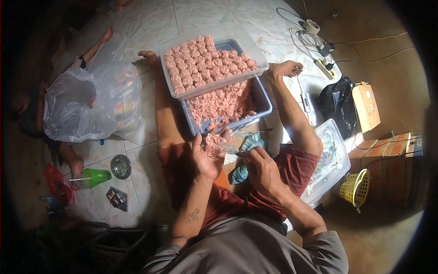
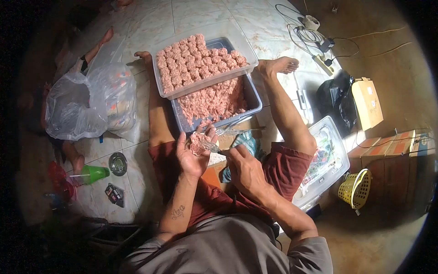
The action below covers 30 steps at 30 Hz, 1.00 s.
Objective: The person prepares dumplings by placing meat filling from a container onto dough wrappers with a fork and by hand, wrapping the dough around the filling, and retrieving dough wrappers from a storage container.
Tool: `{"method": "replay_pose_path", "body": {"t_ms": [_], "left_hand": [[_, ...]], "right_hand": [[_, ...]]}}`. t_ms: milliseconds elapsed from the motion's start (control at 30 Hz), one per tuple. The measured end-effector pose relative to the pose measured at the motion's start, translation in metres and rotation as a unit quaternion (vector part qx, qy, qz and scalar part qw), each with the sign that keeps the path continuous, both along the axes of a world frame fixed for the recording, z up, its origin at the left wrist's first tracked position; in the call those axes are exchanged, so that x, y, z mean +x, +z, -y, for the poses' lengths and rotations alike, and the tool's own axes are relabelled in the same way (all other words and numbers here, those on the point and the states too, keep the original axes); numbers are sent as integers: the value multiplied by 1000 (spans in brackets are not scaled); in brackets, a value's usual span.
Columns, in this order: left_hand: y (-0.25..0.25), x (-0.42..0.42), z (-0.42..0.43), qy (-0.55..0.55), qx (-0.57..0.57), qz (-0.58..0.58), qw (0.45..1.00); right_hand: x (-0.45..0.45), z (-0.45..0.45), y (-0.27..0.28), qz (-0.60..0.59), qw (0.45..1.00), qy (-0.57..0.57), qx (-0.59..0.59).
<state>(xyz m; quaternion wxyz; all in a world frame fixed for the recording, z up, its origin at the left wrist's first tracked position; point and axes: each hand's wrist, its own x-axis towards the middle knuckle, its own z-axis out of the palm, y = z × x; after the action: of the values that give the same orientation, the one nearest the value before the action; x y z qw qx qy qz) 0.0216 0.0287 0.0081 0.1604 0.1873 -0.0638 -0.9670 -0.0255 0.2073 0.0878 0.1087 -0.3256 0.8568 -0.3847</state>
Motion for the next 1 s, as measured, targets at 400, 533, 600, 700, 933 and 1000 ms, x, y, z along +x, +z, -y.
{"method": "replay_pose_path", "body": {"t_ms": [400,533,600,700,933,1000], "left_hand": [[4,28,0,-181,-446,13,876],[4,40,35,-273,-419,-89,861],[-3,34,31,-173,-680,-124,701],[-6,29,15,126,-937,-22,326],[20,-3,23,158,-802,-2,576],[17,-13,11,-2,-967,32,253]], "right_hand": [[-34,18,-21,508,846,-75,-143],[-27,30,12,475,848,29,-232],[-29,43,31,393,904,68,-153],[-30,42,8,214,957,4,-196],[-23,10,-29,345,884,-98,-301],[-16,5,-39,216,963,10,-161]]}}
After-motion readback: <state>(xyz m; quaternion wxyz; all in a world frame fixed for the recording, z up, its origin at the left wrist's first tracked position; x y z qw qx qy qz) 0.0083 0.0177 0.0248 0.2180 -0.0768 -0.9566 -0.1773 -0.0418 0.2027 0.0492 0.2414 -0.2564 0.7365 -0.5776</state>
